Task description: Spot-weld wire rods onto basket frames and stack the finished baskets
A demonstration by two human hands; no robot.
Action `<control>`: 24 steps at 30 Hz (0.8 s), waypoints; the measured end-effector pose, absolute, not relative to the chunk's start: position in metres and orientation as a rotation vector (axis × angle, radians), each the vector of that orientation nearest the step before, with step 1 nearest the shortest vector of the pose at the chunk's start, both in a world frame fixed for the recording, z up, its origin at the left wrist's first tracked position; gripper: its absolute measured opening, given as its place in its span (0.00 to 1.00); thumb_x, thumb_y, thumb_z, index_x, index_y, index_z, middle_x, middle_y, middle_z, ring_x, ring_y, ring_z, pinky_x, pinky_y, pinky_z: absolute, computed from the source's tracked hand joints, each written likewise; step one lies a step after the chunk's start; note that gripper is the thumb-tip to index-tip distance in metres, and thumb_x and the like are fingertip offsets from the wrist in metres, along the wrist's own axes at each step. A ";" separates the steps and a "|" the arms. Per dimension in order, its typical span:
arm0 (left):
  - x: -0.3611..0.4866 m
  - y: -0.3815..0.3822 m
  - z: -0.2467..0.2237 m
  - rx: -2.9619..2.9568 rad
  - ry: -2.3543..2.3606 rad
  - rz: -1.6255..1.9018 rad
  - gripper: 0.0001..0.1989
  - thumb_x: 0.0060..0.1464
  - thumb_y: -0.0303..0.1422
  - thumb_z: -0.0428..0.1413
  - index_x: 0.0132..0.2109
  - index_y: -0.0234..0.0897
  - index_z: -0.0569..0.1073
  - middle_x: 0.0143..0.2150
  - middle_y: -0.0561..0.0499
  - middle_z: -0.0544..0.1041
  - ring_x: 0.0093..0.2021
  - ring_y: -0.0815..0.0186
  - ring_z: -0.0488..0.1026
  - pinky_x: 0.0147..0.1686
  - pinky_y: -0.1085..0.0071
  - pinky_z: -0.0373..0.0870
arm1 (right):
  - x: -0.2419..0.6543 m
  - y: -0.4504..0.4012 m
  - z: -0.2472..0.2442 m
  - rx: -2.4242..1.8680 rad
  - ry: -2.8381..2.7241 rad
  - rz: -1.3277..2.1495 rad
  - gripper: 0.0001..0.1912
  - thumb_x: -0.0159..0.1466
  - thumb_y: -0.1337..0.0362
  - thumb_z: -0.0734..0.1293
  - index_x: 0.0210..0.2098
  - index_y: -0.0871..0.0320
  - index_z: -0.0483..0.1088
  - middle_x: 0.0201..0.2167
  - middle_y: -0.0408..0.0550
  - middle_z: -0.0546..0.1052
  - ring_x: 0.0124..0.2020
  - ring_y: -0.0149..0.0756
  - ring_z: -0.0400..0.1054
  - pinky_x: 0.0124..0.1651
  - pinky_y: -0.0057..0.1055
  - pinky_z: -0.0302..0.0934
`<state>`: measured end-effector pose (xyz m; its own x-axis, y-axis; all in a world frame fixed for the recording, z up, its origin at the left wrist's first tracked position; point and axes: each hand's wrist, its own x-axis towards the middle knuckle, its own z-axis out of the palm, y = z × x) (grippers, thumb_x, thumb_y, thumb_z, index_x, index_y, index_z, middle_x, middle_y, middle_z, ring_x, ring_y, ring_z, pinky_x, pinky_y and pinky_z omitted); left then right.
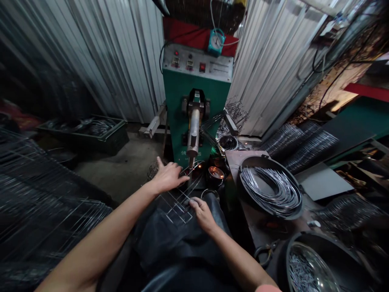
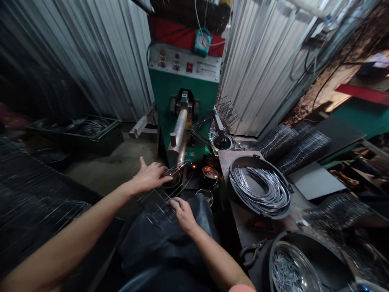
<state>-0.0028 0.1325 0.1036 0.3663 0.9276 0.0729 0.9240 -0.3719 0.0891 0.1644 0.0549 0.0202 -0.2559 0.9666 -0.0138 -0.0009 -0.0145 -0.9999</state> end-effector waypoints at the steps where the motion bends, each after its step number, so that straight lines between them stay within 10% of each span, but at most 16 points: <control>1: -0.013 0.114 0.102 2.596 1.727 0.308 0.23 0.55 0.47 0.44 0.48 0.37 0.71 0.48 0.40 0.74 0.51 0.51 0.68 0.53 0.31 0.37 | 0.168 0.051 0.026 -1.087 -1.355 1.403 0.18 0.59 0.49 0.61 0.26 0.57 0.72 0.22 0.43 0.72 0.29 0.33 0.65 0.36 0.28 0.59; 6: -0.063 0.004 0.053 2.804 1.687 0.790 0.22 0.52 0.44 0.51 0.53 0.41 0.69 0.52 0.41 0.72 0.56 0.52 0.65 0.60 0.42 0.32 | 0.189 0.047 0.066 -1.060 -1.056 1.508 0.17 0.56 0.50 0.65 0.27 0.60 0.72 0.19 0.43 0.71 0.24 0.30 0.65 0.32 0.28 0.62; 13: -0.068 -0.052 -0.027 2.972 1.461 0.506 0.22 0.54 0.45 0.50 0.56 0.48 0.67 0.55 0.43 0.71 0.60 0.52 0.59 0.57 0.38 0.21 | 0.188 0.063 0.112 -0.996 -0.802 1.703 0.13 0.57 0.56 0.68 0.26 0.61 0.68 0.19 0.43 0.69 0.20 0.27 0.63 0.20 0.22 0.59; 20: -0.043 -0.039 -0.011 3.231 1.026 0.607 0.14 0.58 0.28 0.48 0.46 0.48 0.73 0.48 0.49 0.76 0.51 0.59 0.70 0.53 0.37 0.15 | 0.190 0.070 0.142 -0.922 -0.919 1.825 0.15 0.56 0.56 0.69 0.22 0.60 0.64 0.17 0.43 0.67 0.20 0.27 0.61 0.12 0.16 0.45; 24: -0.036 -0.057 -0.007 3.252 0.767 0.867 0.12 0.56 0.26 0.49 0.41 0.47 0.74 0.41 0.53 0.80 0.45 0.61 0.74 0.56 0.39 0.19 | 0.183 0.074 0.149 -1.051 -1.332 1.576 0.20 0.58 0.50 0.66 0.20 0.61 0.66 0.14 0.41 0.67 0.19 0.28 0.62 0.17 0.21 0.56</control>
